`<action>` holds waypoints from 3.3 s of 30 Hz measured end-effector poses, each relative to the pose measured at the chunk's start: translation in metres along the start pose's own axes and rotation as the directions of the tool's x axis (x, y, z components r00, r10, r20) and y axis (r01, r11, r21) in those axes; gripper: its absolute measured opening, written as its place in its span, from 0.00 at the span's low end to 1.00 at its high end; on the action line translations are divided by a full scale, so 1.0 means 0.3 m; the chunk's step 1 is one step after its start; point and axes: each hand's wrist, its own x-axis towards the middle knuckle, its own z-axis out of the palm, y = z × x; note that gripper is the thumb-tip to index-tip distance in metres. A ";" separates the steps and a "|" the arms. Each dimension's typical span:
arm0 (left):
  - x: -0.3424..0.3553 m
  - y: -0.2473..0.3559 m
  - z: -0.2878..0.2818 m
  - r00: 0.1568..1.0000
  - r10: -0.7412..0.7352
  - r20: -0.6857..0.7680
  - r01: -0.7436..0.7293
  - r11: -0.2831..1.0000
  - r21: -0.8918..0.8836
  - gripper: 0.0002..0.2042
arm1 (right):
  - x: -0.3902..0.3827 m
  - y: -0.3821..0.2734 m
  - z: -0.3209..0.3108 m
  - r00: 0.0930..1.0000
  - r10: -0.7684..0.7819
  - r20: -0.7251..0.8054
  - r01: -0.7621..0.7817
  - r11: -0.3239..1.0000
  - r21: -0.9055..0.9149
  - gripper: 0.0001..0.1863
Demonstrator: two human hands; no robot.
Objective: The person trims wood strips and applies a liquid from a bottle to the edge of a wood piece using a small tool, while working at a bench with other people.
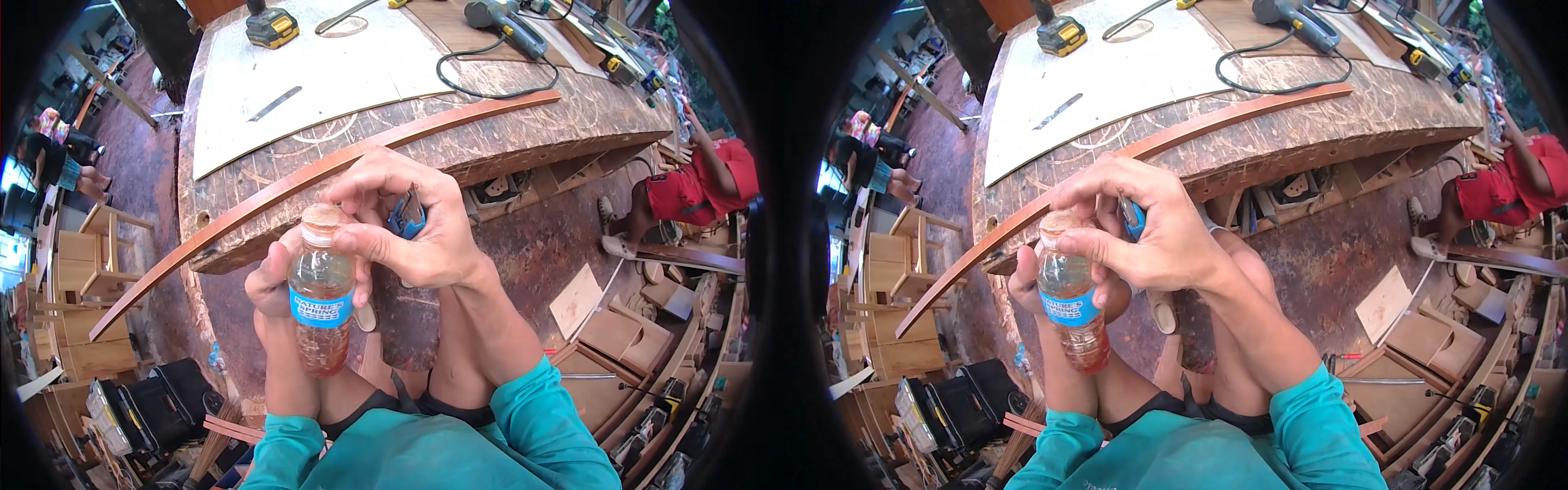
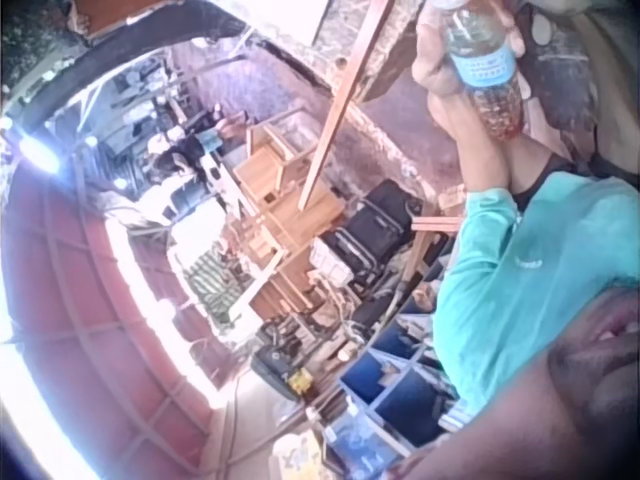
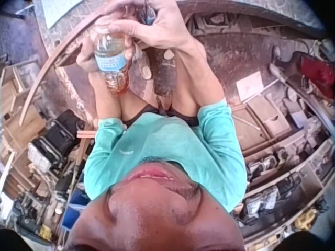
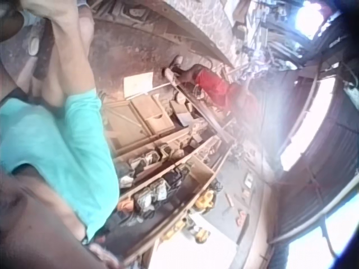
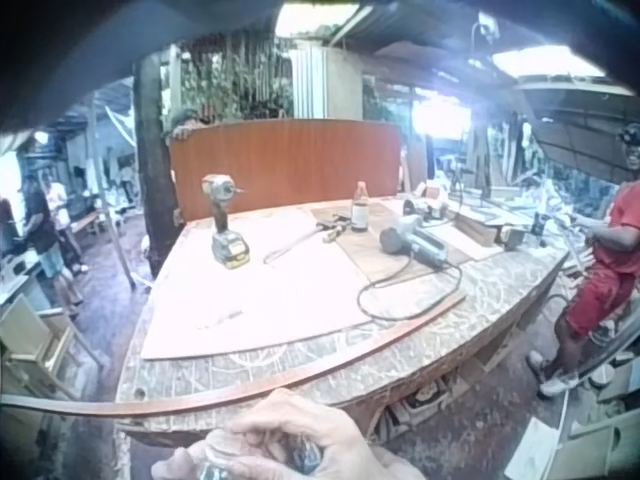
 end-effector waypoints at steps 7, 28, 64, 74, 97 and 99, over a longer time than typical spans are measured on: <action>-0.004 0.036 0.016 0.996 0.047 -0.072 -0.013 0.910 0.414 0.42 | 0.015 -0.025 -0.007 0.935 -0.322 0.147 0.353 0.880 -0.318 0.05; 0.014 0.009 0.024 0.833 0.508 0.219 -0.309 0.099 0.946 0.35 | 0.012 -0.040 -0.046 0.944 -0.314 0.101 0.330 0.888 -0.320 0.17; -0.011 0.034 -0.005 0.992 0.046 -0.121 0.103 0.293 0.950 0.56 | 0.032 0.017 -0.114 0.918 0.164 0.362 0.006 0.904 -0.426 0.07; 0.017 0.000 0.018 0.981 -0.114 -0.154 0.191 0.644 0.741 0.58 | -0.005 -0.039 -0.131 0.874 0.300 0.382 -0.307 0.951 -0.044 0.10; 0.006 -0.009 0.009 0.963 -0.202 -0.179 0.270 0.712 0.648 0.47 | -0.040 -0.015 -0.063 0.982 -0.141 0.125 0.184 0.860 -0.476 0.09; 0.025 -0.003 0.039 0.974 -0.132 -0.185 0.227 0.534 0.814 0.35 | -0.036 -0.016 -0.083 0.997 -0.075 -0.014 0.064 0.923 -0.380 0.09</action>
